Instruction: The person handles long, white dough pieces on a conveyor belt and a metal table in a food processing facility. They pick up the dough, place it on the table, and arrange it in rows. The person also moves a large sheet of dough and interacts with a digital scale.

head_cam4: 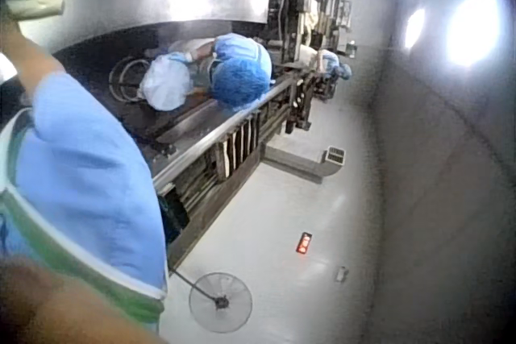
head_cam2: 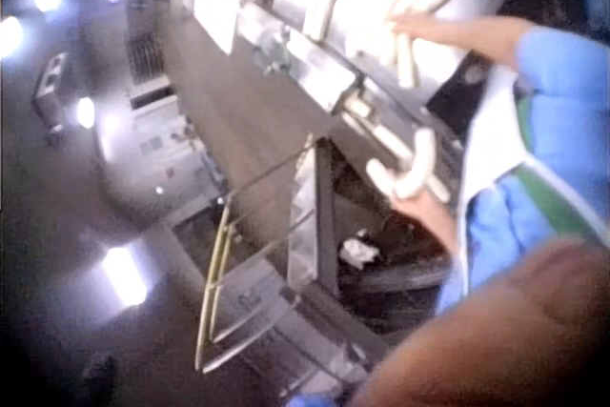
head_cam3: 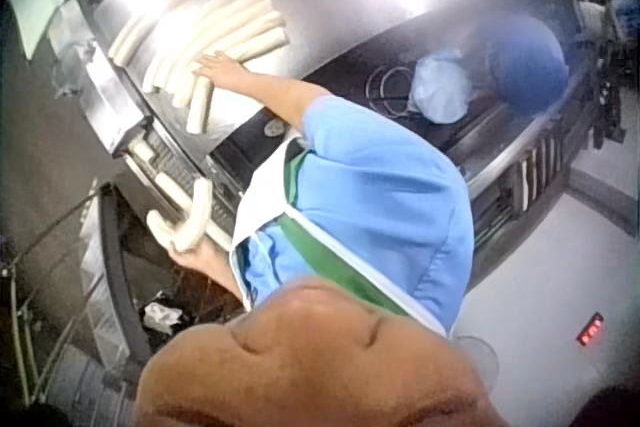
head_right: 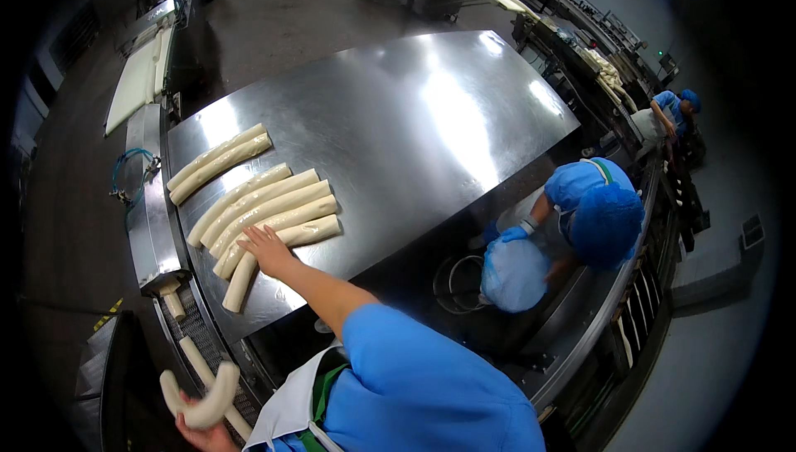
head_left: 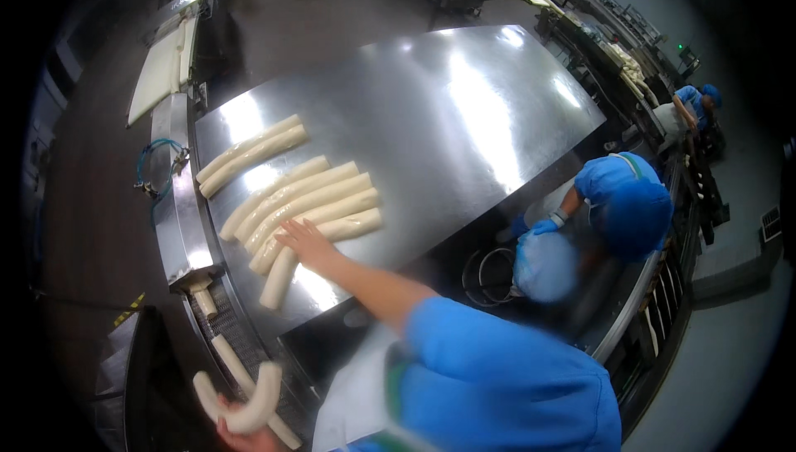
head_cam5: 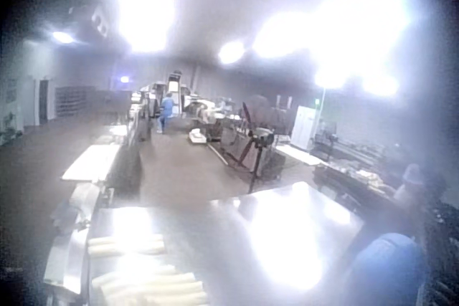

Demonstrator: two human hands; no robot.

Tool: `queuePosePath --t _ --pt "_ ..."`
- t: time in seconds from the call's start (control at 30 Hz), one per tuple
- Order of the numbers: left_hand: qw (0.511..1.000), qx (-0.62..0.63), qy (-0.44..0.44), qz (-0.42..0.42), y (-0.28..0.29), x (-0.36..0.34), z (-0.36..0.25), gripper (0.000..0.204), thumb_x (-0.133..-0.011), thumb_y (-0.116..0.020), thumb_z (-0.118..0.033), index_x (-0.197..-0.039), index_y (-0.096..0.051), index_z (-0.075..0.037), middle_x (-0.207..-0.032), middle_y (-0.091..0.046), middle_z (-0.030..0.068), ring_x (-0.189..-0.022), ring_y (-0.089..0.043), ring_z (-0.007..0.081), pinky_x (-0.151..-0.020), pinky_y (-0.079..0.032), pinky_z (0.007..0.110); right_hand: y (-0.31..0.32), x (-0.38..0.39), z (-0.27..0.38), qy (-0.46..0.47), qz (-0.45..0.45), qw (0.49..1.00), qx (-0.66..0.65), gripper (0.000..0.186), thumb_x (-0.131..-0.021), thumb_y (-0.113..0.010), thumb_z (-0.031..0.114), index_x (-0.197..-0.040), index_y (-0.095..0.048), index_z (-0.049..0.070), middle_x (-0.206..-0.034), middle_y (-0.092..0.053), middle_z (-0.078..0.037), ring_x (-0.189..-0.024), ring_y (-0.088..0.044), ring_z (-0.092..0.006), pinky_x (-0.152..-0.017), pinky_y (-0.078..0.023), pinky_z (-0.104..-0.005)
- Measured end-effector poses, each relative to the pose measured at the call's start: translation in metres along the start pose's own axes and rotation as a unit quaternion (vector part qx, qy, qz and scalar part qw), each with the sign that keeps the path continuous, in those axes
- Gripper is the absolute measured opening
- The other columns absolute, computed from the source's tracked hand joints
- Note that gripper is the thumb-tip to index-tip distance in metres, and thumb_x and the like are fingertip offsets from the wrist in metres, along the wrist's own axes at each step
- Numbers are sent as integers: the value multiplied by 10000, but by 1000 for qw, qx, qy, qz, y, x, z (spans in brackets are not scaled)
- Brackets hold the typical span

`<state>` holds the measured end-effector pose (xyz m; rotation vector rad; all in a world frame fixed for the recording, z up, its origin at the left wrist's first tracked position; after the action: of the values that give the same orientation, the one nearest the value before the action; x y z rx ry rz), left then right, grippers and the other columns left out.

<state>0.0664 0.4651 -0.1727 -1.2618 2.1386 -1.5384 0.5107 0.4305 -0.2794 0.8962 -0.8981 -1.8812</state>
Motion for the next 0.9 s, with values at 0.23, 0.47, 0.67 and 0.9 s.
queuePosePath --t 0.23,0.47,0.67,0.9 --pt "981 -38 186 -43 -29 -130 193 309 -875 -611 -173 -1156 -546 -62 -1208 -569 150 -1123 -541 292 -1008 -382 508 8 1 0 -60 107 985 -125 555 -841 -574 402 -1325 -478 148 -1427 -397 -121 -1358 -303 -291 -1105 -136 -549" --pt "951 -205 206 -108 -6 -107 197 795 -894 -597 -129 -1484 -66 -120 -1356 -453 179 -1234 -463 282 -1016 -373 424 45 57 16 52 69 990 110 490 -833 -580 215 -1297 -480 95 -1368 -451 -145 -1317 -368 -282 -1077 -220 -538" --pt "932 -250 56 -258 66 -40 125 450 -882 -591 -108 -1297 -443 -19 -1147 -616 143 -1029 -605 203 -888 -483 340 37 57 8 69 21 995 72 440 -853 -406 -19 -1284 -467 41 -1353 -469 -166 -1278 -422 -309 -1066 -265 -503" --pt "461 -728 -108 -495 139 99 37 526 -747 -626 -47 -1258 -502 -65 -1283 -498 151 -1198 -465 317 -1036 -322 438 14 63 -19 121 -20 990 75 568 -651 -567 15 -1214 -490 4 -1269 -488 -217 -1220 -422 -385 -1070 -250 -512"
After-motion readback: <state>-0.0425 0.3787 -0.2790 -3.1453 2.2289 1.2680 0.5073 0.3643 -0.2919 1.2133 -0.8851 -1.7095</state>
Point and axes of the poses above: each hand's wrist, its own x-axis away from the middle knuckle, its own y-axis out of the back of the hand, z = x × y, the point moved 5 cm from there along -x, towards the middle knuckle
